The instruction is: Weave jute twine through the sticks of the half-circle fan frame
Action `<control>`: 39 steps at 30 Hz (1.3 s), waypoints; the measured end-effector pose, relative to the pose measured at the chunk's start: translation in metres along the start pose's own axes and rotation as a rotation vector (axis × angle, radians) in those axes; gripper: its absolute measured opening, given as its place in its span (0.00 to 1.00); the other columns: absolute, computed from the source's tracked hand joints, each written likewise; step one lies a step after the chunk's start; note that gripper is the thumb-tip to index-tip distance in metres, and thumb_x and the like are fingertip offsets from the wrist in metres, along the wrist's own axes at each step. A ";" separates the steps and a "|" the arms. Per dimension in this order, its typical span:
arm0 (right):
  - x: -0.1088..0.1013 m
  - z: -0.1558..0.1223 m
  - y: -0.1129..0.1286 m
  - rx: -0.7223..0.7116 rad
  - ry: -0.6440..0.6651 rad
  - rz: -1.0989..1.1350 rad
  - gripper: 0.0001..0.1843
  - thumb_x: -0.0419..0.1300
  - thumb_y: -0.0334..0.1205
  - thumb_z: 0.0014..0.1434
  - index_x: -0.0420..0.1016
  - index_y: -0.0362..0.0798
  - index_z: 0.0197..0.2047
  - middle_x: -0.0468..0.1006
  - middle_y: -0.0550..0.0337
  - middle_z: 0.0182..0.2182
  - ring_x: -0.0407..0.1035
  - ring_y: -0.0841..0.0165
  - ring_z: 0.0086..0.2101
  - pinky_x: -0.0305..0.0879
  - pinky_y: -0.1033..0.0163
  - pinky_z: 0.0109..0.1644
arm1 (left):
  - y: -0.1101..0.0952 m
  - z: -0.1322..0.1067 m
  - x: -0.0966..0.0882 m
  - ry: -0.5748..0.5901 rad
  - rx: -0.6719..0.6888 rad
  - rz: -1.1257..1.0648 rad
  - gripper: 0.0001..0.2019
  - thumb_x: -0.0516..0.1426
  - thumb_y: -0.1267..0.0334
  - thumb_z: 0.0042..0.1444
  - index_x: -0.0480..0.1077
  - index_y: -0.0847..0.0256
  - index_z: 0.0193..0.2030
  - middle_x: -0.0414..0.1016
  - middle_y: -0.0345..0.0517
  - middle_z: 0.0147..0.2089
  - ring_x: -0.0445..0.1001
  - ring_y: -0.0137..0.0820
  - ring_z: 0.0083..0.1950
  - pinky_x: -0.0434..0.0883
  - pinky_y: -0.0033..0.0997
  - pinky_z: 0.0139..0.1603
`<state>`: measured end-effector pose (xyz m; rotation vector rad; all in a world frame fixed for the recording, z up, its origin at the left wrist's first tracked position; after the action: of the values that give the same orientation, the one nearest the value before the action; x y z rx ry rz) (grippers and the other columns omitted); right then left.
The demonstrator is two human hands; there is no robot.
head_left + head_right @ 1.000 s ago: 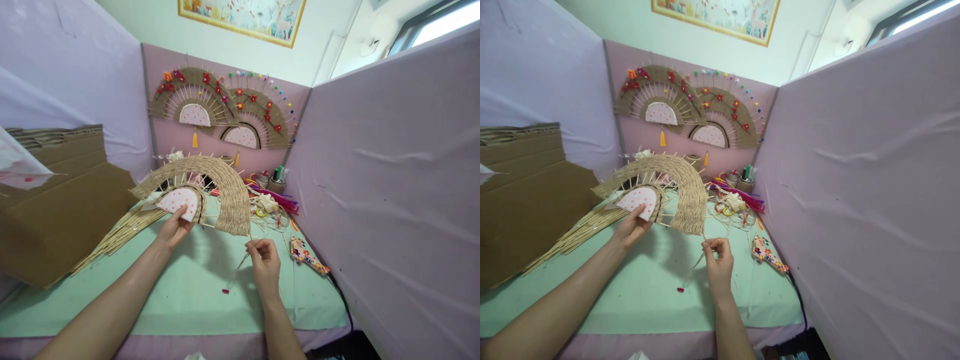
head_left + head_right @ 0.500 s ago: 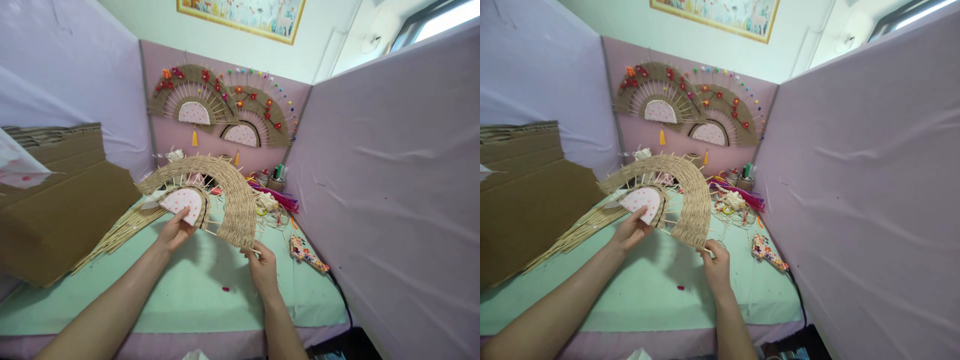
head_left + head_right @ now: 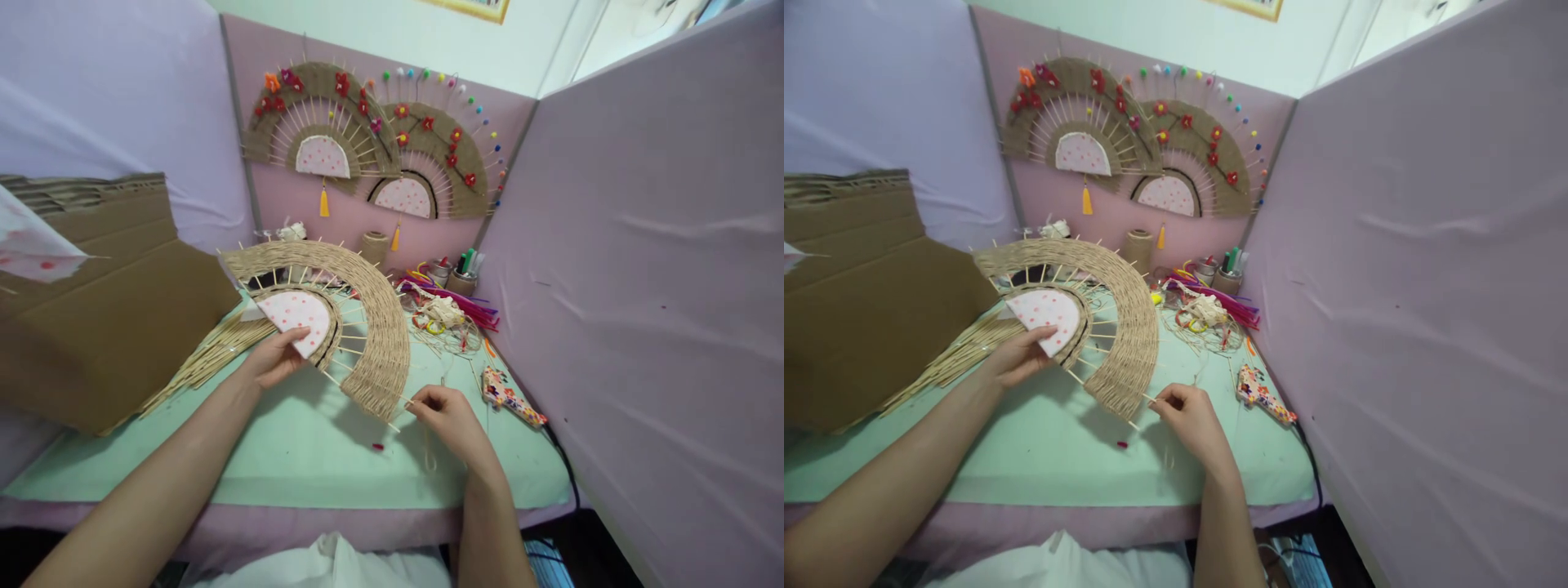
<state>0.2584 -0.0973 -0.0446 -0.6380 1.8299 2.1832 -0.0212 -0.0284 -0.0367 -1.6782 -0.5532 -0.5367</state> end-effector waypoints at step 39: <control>0.043 -0.005 0.001 0.094 0.443 0.501 0.11 0.61 0.44 0.50 0.75 0.42 0.28 0.72 0.62 0.22 0.61 0.74 0.24 0.56 0.69 0.29 | 0.028 -0.017 -0.035 -0.034 -0.261 -0.021 0.18 0.54 0.77 0.52 0.67 0.69 0.51 0.78 0.59 0.40 0.78 0.39 0.39 0.75 0.38 0.41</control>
<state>0.2209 -0.1071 -0.0643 -0.7550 2.5378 2.3666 -0.0314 -0.0519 -0.0772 -1.9335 -0.5440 -0.6175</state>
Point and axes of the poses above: each hand's wrist, its own z-axis towards the middle knuckle, its own x-axis out of the palm, y = z × x, the point moved 6 cm from there along z, towards the middle knuckle
